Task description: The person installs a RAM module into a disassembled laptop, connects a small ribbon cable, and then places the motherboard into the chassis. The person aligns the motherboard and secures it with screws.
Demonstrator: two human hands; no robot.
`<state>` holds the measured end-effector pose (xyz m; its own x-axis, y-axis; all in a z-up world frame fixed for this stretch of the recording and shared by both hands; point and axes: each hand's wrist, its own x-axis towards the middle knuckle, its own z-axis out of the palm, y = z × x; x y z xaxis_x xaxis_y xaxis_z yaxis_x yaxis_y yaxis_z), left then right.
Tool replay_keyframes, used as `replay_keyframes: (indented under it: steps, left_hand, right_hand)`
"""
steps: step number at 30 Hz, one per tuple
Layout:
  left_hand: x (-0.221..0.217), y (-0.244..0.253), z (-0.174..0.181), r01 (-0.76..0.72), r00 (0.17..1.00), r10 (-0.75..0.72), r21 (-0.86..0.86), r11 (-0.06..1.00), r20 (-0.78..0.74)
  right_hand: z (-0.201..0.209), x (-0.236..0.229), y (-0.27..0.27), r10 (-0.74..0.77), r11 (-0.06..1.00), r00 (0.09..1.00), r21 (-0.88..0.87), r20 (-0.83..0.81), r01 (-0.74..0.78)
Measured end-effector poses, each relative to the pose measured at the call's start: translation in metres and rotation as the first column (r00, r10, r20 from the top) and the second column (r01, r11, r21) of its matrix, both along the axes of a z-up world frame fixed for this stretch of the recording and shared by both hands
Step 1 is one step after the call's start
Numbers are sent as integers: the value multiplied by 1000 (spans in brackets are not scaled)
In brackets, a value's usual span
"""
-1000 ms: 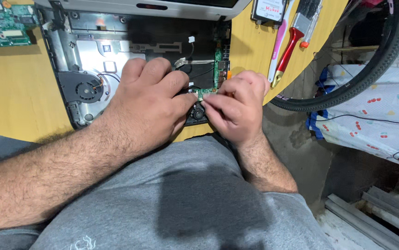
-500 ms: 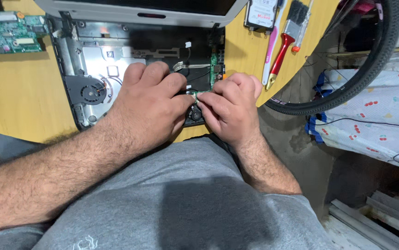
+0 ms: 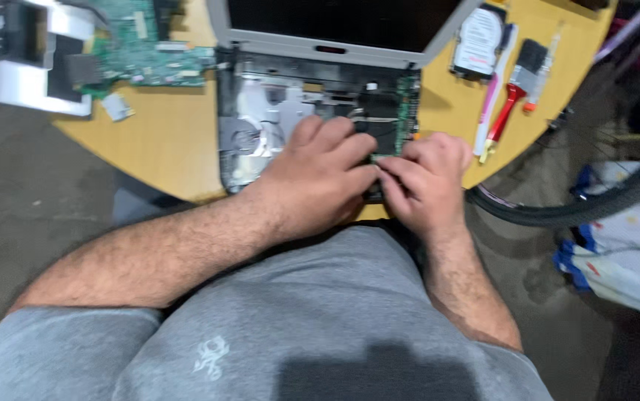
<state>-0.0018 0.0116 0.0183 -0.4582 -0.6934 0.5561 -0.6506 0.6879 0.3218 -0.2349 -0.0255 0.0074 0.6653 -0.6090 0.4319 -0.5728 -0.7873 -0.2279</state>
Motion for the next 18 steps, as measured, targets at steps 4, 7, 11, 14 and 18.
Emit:
replay_keyframes:
  steps: [4,7,11,14,18]
  left_hand:
    - [17,20,14,5,999,-4,-34,999,33]
    - [36,39,17,25,999,-26,66,998,24]
    - [68,61,7,-1,996,-12,146,989,85]
    - [83,73,-2,-71,997,66,115,991,44]
    - [91,79,-3,-145,989,144,67,987,26]
  right_hand:
    - [-3,-2,0,-10,1000,999,14,48,9]
    - [-10,-5,0,-21,1000,995,18,101,19]
    - [-8,-5,3,-7,1000,988,-5,156,8]
    - [-4,-8,4,0,1000,980,-4,200,1]
    - [-2,-9,4,18,1000,956,7,293,-21]
